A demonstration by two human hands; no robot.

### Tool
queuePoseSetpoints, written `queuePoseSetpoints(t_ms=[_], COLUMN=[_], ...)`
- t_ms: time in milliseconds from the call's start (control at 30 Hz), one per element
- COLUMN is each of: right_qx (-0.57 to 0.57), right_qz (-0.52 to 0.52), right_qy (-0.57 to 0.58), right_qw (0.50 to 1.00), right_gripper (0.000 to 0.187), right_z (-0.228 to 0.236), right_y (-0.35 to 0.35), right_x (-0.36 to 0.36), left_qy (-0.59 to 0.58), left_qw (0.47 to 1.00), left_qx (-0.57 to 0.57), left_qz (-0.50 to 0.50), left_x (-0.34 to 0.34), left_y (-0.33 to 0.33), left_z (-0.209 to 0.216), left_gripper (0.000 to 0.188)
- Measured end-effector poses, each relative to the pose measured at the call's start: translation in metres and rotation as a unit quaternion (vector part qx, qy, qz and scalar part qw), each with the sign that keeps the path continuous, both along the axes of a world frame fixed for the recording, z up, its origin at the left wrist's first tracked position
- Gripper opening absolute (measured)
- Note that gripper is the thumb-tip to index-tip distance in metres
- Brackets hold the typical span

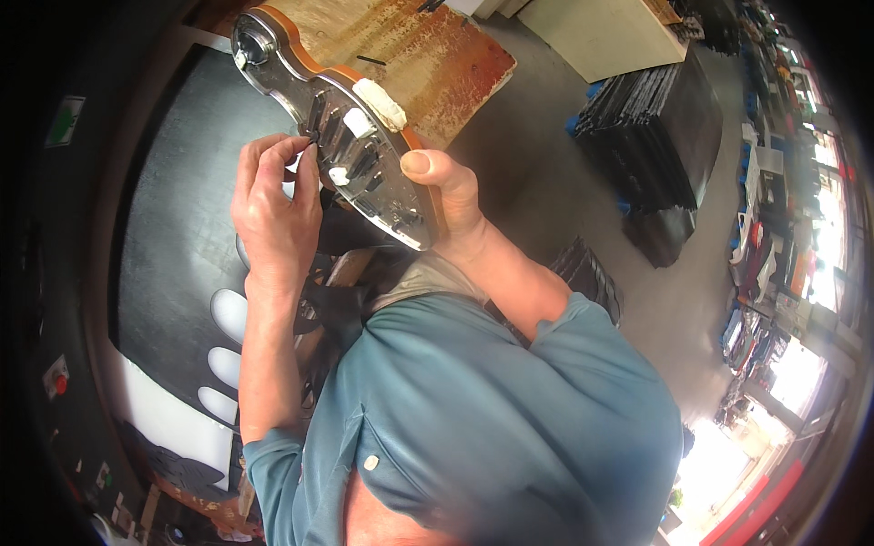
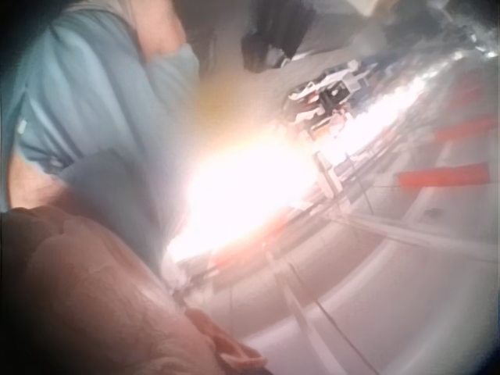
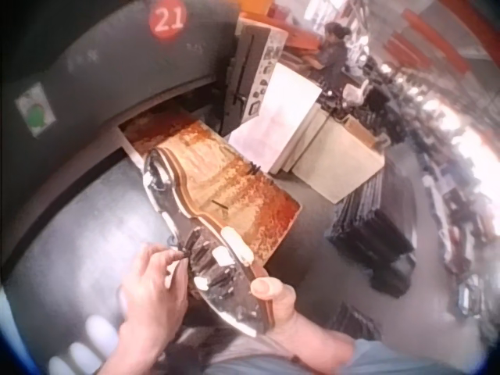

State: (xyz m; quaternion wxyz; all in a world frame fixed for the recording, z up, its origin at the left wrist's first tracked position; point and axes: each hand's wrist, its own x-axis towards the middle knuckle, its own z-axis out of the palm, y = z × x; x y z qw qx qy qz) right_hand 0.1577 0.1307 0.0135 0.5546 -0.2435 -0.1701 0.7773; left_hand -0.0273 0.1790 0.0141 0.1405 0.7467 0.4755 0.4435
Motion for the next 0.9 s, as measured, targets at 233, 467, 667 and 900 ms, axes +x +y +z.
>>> queuePoseSetpoints(t_ms=[233, 467, 667, 900], right_qx=[-0.034, -0.018, 0.023, -0.031], right_qz=[-0.025, 0.004, -0.058, -0.062], right_qy=[0.039, 0.023, 0.032, 0.056], right_qw=[0.998, 1.0, 0.998, 0.996], right_gripper=[0.088, 0.095, 0.084, 0.083], right_z=[-0.008, -0.009, -0.011, -0.007], right_y=[-0.001, 0.002, 0.005, 0.001], right_x=[0.0, 0.002, -0.01, -0.009], left_qy=[0.103, 0.059, 0.024, 0.011], left_qw=[0.992, 0.987, 0.986, 0.985], left_qx=[0.036, -0.031, -0.131, -0.116], left_qz=[-0.067, -0.148, -0.103, -0.129], left_x=[-0.006, -0.017, -0.039, -0.02], left_y=[0.013, 0.025, 0.025, 0.017], left_z=[0.002, 0.001, 0.012, 0.004], left_gripper=[0.026, 0.025, 0.01, 0.019])
